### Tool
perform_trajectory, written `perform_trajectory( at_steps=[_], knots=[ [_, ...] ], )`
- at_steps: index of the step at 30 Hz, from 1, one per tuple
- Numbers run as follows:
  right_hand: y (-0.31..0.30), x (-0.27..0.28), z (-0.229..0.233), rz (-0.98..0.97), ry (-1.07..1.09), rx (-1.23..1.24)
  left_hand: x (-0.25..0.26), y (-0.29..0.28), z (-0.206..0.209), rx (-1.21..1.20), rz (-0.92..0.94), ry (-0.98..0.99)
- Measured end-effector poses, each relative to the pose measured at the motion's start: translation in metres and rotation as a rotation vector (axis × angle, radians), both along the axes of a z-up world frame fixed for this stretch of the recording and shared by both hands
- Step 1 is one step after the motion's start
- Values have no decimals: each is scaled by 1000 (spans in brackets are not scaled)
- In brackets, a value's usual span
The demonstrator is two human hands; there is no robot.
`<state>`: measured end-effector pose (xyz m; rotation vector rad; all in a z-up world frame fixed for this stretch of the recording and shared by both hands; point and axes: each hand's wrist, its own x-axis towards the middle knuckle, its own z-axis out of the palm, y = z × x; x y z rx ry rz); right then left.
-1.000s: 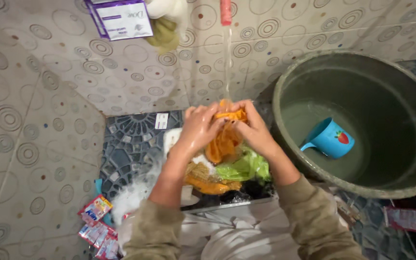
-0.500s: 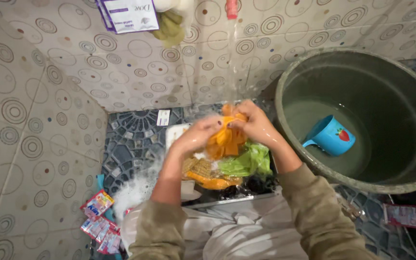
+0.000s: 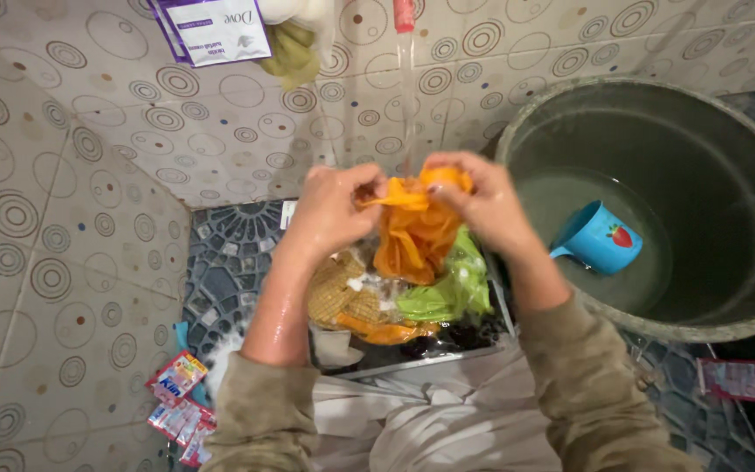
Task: The person washes several pieces of clothing by hand in a metal tray filled with soapy water. They scrub and rinse an orange cloth and a green cloth under running water, then place the rinsed items into a nearby large basin.
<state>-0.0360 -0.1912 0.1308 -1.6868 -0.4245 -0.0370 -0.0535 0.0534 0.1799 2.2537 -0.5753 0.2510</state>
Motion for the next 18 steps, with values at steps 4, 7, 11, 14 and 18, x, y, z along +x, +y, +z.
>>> perform_trajectory(
  at_steps=[4,7,11,14,18],
  knots=[
    [17,1,-34,180,-44,-37,5,2,-12,-196,-187,6],
    [21,13,-69,375,119,-229,16,2,-43,-370,-331,145],
    [10,50,-96,141,44,-223,10,-1,-105,-783,-140,381],
    [12,54,-87,-95,-253,-236,1,-29,-142,-820,137,399],
    [53,15,-67,-148,-241,24,9,-48,-164,-1394,114,1101]
  ],
)
